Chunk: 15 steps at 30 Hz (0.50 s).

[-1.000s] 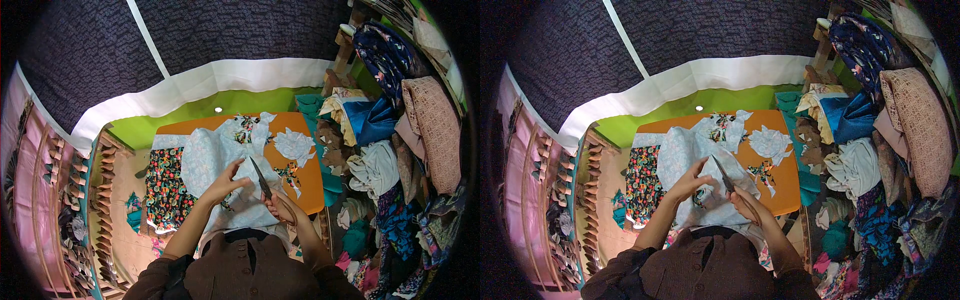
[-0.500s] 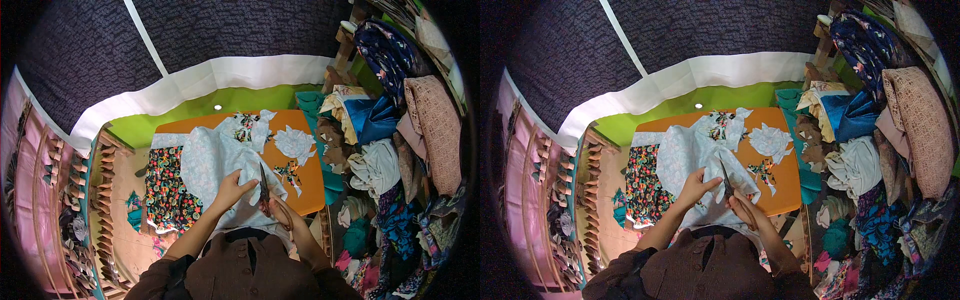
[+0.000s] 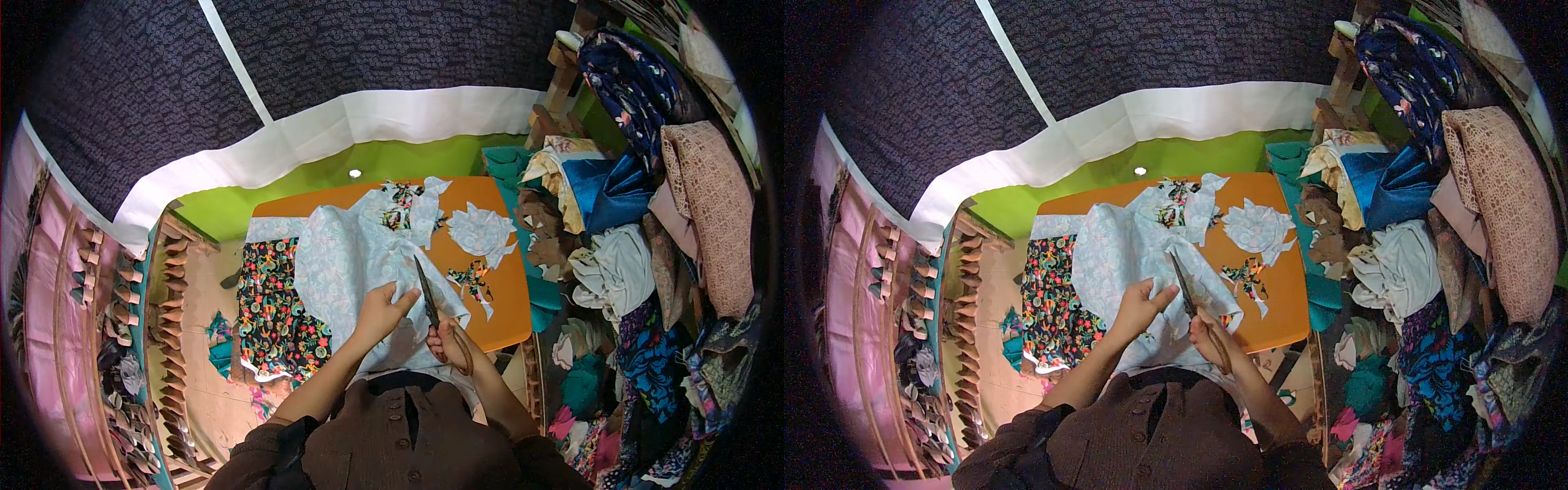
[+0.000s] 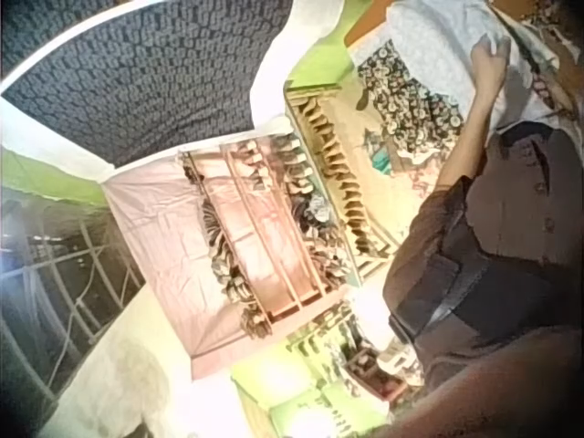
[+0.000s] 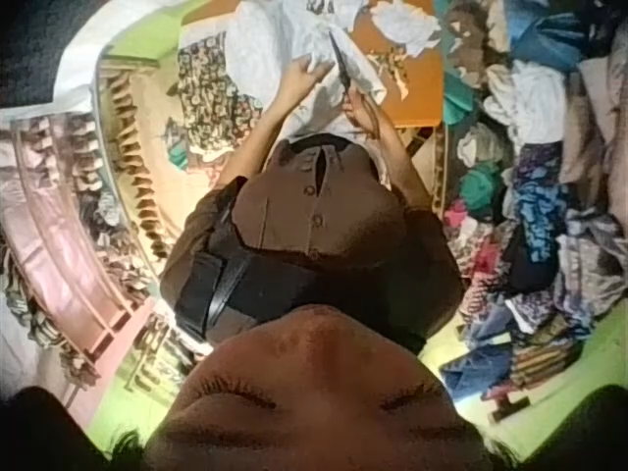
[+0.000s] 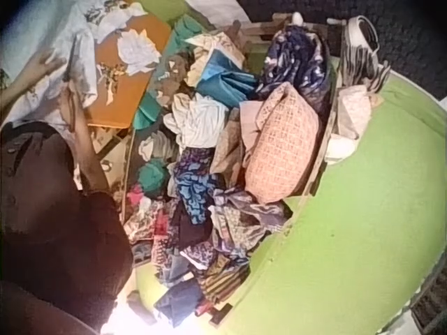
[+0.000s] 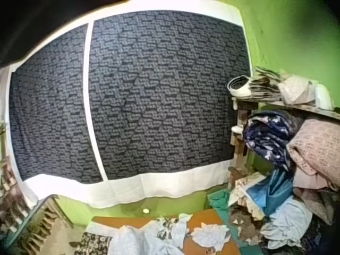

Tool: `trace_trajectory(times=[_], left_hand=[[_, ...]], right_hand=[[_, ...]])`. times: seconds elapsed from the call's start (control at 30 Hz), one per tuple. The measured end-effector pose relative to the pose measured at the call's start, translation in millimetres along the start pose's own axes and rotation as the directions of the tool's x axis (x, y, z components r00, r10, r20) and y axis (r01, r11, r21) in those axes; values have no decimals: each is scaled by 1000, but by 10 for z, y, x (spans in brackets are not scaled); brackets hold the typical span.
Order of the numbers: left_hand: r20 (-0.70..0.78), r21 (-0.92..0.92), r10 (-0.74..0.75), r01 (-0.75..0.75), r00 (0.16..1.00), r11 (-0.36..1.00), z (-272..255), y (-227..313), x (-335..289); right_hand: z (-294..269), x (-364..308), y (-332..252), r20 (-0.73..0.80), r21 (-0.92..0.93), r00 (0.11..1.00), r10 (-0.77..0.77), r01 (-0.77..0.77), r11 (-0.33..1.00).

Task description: Cutting pieces of floral-patterned and plain fabric using scissors on a worktable.

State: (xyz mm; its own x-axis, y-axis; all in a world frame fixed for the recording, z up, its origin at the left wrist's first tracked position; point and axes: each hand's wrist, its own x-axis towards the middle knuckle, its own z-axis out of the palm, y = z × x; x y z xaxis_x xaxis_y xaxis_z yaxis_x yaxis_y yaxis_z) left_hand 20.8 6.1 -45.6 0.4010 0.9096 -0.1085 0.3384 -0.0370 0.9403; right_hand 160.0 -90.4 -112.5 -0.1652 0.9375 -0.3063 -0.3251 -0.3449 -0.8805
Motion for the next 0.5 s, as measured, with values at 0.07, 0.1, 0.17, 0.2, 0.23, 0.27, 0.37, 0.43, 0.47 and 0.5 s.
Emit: trace_trajectory(times=[0.07, 0.1, 0.17, 0.2, 0.23, 0.27, 0.37, 0.43, 0.47, 0.5], left_hand=[[-5, -6, -24, 24, 1000, 1000, -46, 121, -23], [-10, -5, -26, 26, 1000, 1000, -53, 71, -14], [4, -15, 2, -2, 1000, 1000, -56, -34, 22], [2, -15, 3, -3, 1000, 1000, -72, -73, 31], [52, 29, -16, 15, 999, 999, -83, -71, 46], [100, 74, -37, 30, 994, 997, -87, -58, 60], [102, 17, -30, 28, 994, 999, -106, 92, 28], [108, 42, -25, 21, 994, 999, -123, 40, 50], [115, 64, -20, 13, 993, 998, -135, 27, 55], [116, 63, -19, 11, 993, 998, -148, 28, 58]], right_hand=[[103, -42, -186, 14, 5, 999, 34, -34, 999], [145, -51, -255, 29, 6, 997, 65, -65, 998], [141, -50, -258, 44, 4, 998, 46, -46, 999], [140, -44, -255, 60, 2, 998, 27, -27, 1000], [138, -33, -237, 55, 3, 998, 27, -27, 1000], [144, -13, -215, 26, 1, 1000, 0, 0, 1000], [166, 2, -280, -10, -30, 1000, 17, -17, 999], [174, 0, -304, -20, -60, 998, 58, -59, 996], [174, -3, -302, -23, -57, 998, 59, -60, 997], [174, -9, -303, -26, -54, 998, 59, -61, 997]])
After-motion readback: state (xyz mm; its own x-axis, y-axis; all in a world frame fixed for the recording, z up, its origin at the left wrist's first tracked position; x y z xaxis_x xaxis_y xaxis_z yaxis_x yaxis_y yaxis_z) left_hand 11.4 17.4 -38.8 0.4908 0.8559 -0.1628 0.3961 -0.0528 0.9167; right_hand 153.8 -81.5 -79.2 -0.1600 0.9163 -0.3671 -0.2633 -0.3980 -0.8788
